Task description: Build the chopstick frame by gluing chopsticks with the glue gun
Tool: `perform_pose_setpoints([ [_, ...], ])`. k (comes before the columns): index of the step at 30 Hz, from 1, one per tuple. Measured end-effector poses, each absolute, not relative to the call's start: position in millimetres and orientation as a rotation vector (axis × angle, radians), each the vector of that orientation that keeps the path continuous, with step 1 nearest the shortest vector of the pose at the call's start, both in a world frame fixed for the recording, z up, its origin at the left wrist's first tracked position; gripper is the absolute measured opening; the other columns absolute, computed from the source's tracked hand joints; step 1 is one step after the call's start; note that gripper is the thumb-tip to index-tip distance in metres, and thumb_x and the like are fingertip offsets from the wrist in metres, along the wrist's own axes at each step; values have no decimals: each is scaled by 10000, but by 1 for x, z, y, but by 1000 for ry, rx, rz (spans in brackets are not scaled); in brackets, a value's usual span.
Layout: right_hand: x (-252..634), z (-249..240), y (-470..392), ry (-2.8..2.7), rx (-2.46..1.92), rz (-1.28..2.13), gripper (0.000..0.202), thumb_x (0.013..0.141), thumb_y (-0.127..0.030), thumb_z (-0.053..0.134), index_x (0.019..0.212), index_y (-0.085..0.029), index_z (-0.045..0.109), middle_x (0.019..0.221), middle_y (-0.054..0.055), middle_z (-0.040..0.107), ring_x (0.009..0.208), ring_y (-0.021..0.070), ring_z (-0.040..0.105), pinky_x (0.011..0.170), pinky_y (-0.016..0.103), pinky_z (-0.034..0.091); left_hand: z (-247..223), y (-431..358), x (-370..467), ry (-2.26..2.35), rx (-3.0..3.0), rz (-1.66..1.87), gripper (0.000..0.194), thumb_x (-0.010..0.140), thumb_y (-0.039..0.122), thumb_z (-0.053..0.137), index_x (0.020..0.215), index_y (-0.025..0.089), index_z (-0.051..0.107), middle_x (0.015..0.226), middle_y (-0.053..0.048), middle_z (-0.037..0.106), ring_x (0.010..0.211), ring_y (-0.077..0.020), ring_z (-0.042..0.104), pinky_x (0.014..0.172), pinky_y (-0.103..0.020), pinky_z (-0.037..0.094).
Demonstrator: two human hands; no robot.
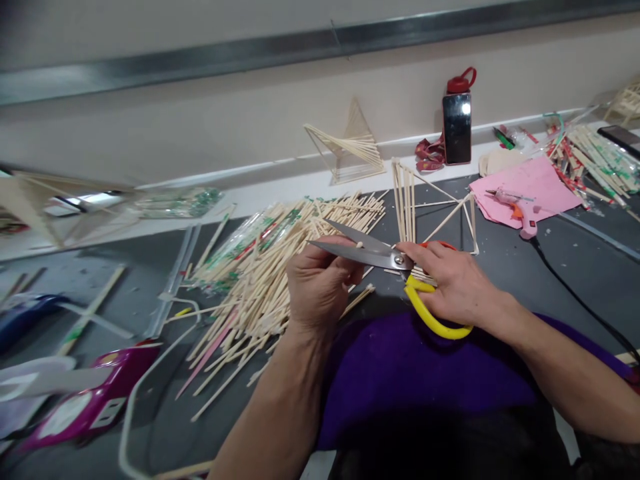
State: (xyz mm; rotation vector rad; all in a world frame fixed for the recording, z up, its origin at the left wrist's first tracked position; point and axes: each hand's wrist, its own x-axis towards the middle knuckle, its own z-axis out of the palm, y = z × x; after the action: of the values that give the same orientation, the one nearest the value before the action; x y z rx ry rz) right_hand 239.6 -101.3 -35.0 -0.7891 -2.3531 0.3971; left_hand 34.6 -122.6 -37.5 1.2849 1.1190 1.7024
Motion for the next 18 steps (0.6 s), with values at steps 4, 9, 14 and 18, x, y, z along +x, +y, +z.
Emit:
perform_pose_setpoints([
  [4, 243, -34, -102, -2389, -830, 346, 537, 759, -138, 528, 1296, -114, 529, 996, 111, 669, 746, 176, 597, 670, 322, 508, -39, -122, 33, 1051, 1290, 1693, 238, 686, 413, 817, 746, 202, 725, 480, 45, 568, 373, -62, 457, 374, -176, 364],
  [9, 246, -34, -103, -2416, -884, 275, 562, 726, -118, 534, 1287, -114, 542, 980, 107, 671, 677, 162, 578, 643, 315, 496, -38, -122, 38, 1114, 1242, 1698, 210, 677, 375, 819, 725, 197, 719, 507, 41, 594, 373, -62, 461, 371, -183, 366],
  [14, 243, -34, -102, -2413, -947, 322, 541, 722, -110, 528, 1262, -135, 556, 985, 88, 693, 693, 161, 590, 668, 314, 497, -35, -121, 42, 1175, 1217, 1691, 154, 675, 308, 799, 715, 194, 703, 493, 52, 583, 388, -66, 477, 399, -185, 391],
  [18, 240, -36, -102, -2366, -934, 364, 507, 726, -109, 523, 1229, -137, 575, 964, 77, 706, 695, 158, 602, 668, 304, 496, -33, -120, 43, 1206, 1231, 1703, 184, 640, 289, 813, 726, 190, 684, 522, 56, 598, 386, -58, 469, 395, -181, 395],
])
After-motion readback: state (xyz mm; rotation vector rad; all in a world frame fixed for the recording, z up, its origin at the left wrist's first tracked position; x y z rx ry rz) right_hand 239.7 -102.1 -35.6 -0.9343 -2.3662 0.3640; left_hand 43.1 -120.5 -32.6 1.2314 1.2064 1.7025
